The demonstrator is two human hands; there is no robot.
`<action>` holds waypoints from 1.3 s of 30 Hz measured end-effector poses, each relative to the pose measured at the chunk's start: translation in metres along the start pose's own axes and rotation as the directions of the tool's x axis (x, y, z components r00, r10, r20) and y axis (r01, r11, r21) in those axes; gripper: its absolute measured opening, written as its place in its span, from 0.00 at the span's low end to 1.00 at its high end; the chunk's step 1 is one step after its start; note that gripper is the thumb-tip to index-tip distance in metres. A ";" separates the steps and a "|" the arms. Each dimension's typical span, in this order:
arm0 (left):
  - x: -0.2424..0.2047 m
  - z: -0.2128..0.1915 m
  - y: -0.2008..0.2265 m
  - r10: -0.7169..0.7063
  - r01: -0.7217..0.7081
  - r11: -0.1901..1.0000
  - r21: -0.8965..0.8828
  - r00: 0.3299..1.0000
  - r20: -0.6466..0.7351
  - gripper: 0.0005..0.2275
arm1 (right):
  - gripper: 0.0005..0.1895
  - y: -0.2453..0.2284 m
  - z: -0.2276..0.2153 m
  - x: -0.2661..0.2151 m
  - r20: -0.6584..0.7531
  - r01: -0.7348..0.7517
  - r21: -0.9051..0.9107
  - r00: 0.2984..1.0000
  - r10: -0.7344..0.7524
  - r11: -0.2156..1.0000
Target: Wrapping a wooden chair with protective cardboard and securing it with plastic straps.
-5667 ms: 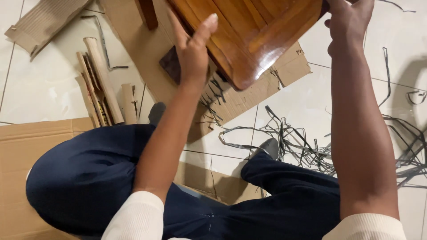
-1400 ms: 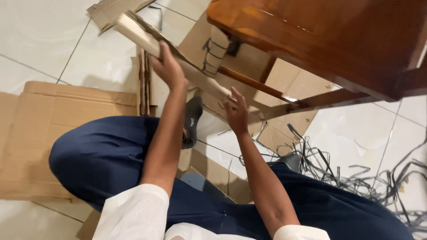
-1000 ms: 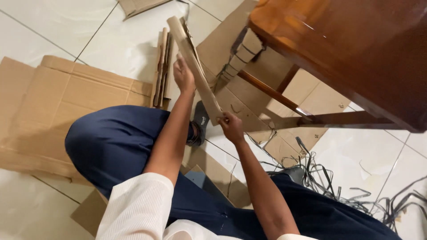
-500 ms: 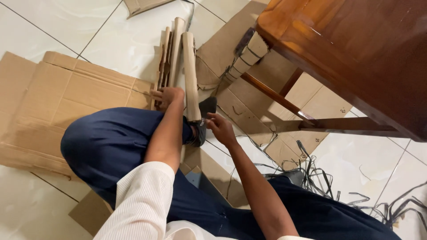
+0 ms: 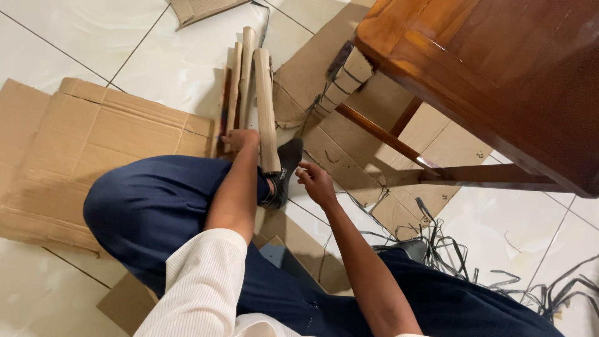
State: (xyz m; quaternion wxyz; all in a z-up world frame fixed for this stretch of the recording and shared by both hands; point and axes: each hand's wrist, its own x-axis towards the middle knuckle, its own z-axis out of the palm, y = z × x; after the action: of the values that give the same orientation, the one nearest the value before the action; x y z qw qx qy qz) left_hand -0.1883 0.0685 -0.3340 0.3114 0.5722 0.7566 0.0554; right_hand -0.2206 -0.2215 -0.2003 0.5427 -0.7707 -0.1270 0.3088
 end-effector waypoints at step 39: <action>-0.210 0.009 -0.111 0.534 -0.442 0.736 -0.512 -0.086 0.841 0.15 | 0.15 0.043 -0.148 0.004 -0.487 0.078 0.273 0.871 0.068 0.959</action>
State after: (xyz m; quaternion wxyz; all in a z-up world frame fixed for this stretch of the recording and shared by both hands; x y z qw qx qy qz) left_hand -0.2442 -0.1610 -0.3048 0.6965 0.6843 0.1020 -0.1905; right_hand -0.1325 -0.3475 -0.2082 0.6626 -0.7376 0.0585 0.1165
